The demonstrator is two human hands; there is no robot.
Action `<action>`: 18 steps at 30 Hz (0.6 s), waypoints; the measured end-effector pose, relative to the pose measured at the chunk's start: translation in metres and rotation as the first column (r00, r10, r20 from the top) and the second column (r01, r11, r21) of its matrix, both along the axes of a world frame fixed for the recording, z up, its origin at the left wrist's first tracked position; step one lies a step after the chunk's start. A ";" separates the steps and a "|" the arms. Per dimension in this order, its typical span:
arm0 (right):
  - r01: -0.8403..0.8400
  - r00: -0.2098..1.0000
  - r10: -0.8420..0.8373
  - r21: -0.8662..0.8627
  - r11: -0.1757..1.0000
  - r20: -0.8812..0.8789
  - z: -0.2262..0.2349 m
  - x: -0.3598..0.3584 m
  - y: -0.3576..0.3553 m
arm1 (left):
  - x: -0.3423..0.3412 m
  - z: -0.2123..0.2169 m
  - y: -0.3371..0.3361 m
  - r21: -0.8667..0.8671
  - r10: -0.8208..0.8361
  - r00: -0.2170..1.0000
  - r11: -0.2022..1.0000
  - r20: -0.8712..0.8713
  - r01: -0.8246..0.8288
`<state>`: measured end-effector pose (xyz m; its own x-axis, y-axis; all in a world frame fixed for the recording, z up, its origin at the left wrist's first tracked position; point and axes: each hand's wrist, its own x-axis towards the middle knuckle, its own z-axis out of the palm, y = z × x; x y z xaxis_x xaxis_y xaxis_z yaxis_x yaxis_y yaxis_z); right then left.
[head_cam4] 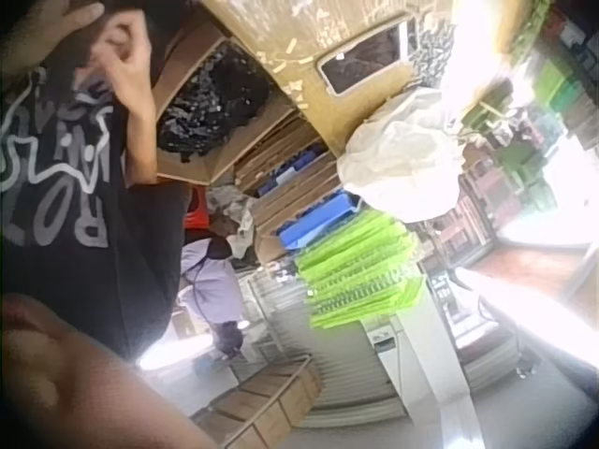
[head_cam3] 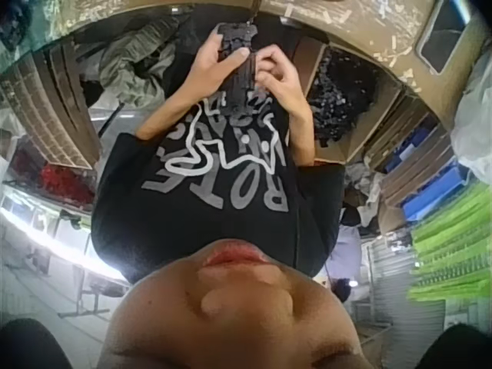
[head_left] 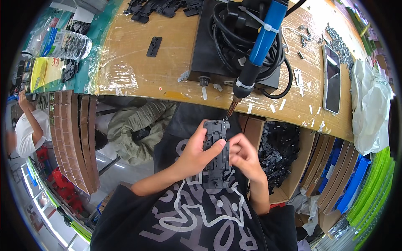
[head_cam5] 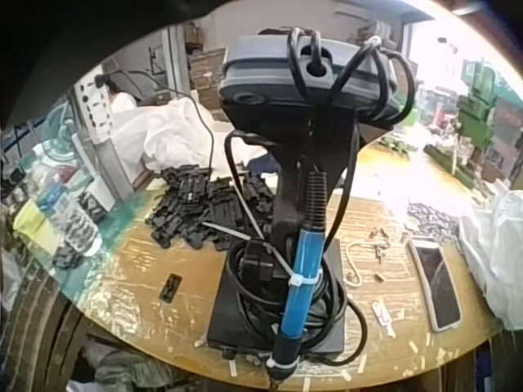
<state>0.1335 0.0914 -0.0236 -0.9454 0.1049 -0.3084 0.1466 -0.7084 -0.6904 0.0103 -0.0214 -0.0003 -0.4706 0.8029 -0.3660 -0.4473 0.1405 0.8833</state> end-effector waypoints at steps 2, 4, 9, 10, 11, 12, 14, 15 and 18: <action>-0.034 0.999 0.033 -0.137 0.990 -0.011 -0.001 0.004 -0.007 | -0.002 -0.002 0.001 0.006 -0.014 0.999 1.000 -0.030 0.014; -0.025 1.000 0.026 -0.145 0.989 0.000 0.000 0.005 -0.009 | -0.003 -0.002 0.001 0.013 -0.019 0.999 1.000 -0.037 0.019; 0.032 0.999 -0.033 -0.184 0.982 -0.001 0.011 0.000 -0.010 | -0.005 0.004 0.004 0.039 -0.019 0.999 0.999 -0.041 0.021; 0.036 0.999 -0.035 -0.186 0.982 0.007 0.011 0.000 -0.010 | -0.005 0.004 0.004 0.040 -0.011 0.999 0.999 -0.031 0.012; 0.040 0.999 -0.038 -0.189 0.981 0.015 0.011 -0.001 -0.009 | -0.006 0.003 0.004 0.041 -0.003 1.000 0.999 -0.022 0.004; 0.043 0.999 -0.040 -0.192 0.980 0.022 0.011 -0.001 -0.009 | -0.006 0.003 0.004 0.040 0.006 1.000 0.999 -0.013 -0.005; 0.052 0.999 -0.049 -0.176 0.983 0.020 0.011 -0.001 -0.009 | -0.007 0.005 0.005 0.036 -0.001 1.000 0.999 0.001 0.001; 0.055 0.998 -0.053 -0.168 0.984 0.018 0.011 -0.001 -0.009 | -0.008 0.006 0.006 0.034 -0.004 1.000 0.999 0.007 0.004; 0.055 0.998 -0.055 -0.188 0.981 0.007 0.014 -0.001 -0.010 | -0.007 0.006 0.005 0.031 -0.010 1.000 0.999 -0.013 0.011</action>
